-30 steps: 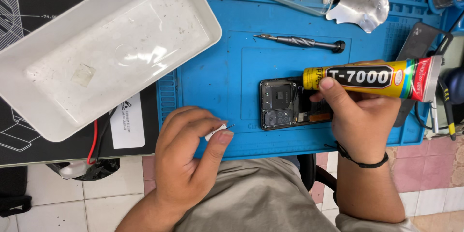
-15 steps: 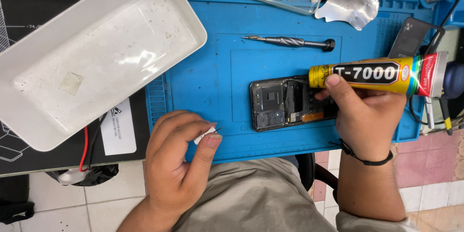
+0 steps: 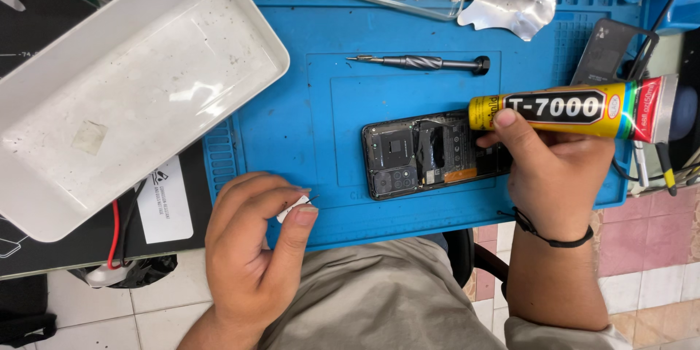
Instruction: The person uses a blue electric screwdriver to remove screws from a disassembled smartphone and its black plastic frame. They then apply T-7000 adhesive from a tube onto the phone's internal chassis.
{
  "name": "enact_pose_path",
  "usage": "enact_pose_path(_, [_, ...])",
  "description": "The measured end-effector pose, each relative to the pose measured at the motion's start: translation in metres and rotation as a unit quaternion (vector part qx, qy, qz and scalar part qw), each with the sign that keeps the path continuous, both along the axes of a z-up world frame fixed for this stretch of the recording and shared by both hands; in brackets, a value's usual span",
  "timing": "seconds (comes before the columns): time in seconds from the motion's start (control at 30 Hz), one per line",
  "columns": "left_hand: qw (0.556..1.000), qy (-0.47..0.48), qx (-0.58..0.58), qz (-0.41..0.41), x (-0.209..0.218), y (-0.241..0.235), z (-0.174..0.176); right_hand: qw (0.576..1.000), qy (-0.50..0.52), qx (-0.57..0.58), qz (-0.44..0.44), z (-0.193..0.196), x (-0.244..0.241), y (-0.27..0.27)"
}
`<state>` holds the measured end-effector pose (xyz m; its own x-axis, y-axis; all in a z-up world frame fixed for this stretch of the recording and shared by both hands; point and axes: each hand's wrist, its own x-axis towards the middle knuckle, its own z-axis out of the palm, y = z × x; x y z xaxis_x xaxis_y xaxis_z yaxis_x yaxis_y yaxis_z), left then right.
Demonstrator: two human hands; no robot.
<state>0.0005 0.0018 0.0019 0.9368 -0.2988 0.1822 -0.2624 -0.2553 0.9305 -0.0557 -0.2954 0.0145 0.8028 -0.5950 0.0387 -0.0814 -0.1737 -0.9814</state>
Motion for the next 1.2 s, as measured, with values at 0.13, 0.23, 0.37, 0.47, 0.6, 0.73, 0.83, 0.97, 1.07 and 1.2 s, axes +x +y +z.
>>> enact_pose_path(0.13, [1.0, 0.002, -0.001, 0.003, 0.0, -0.001, 0.0, 1.0, -0.011, 0.01, -0.007, -0.001, -0.002, -0.006])
enact_pose_path(0.23, [1.0, 0.003, 0.007, 0.002, 0.0, -0.001, 0.0, 1.0, -0.02, 0.009, -0.009, -0.003, -0.004, -0.01])
enact_pose_path(0.37, [1.0, 0.008, -0.001, 0.004, -0.001, -0.001, 0.0, 1.0, -0.028, 0.004, -0.013, -0.004, -0.006, -0.016])
enact_pose_path(0.47, [1.0, 0.011, -0.007, 0.003, -0.001, -0.001, -0.001, 0.999, -0.03, 0.0, -0.018, -0.003, -0.008, -0.02])
enact_pose_path(0.6, [1.0, 0.017, -0.011, 0.004, -0.002, -0.001, -0.001, 0.999, -0.027, 0.002, -0.037, -0.002, -0.009, -0.024])
enact_pose_path(0.73, [1.0, 0.02, -0.017, 0.005, -0.003, -0.002, -0.002, 0.998, -0.022, -0.008, -0.053, -0.003, -0.011, -0.027])
enact_pose_path(0.83, [1.0, 0.019, -0.016, 0.005, -0.003, -0.003, -0.002, 0.998, -0.019, -0.025, -0.051, -0.003, -0.013, -0.03])
enact_pose_path(0.97, [1.0, 0.026, -0.011, 0.011, -0.003, -0.003, -0.002, 0.998, -0.028, -0.023, -0.052, -0.003, -0.014, -0.033])
enact_pose_path(1.07, [0.999, 0.031, -0.014, 0.013, -0.004, -0.004, -0.002, 0.997, -0.019, -0.031, -0.062, -0.003, -0.015, -0.036])
enact_pose_path(1.2, [1.0, 0.022, -0.011, 0.015, -0.004, -0.004, -0.002, 0.997, -0.02, -0.025, -0.077, -0.002, -0.016, -0.04])
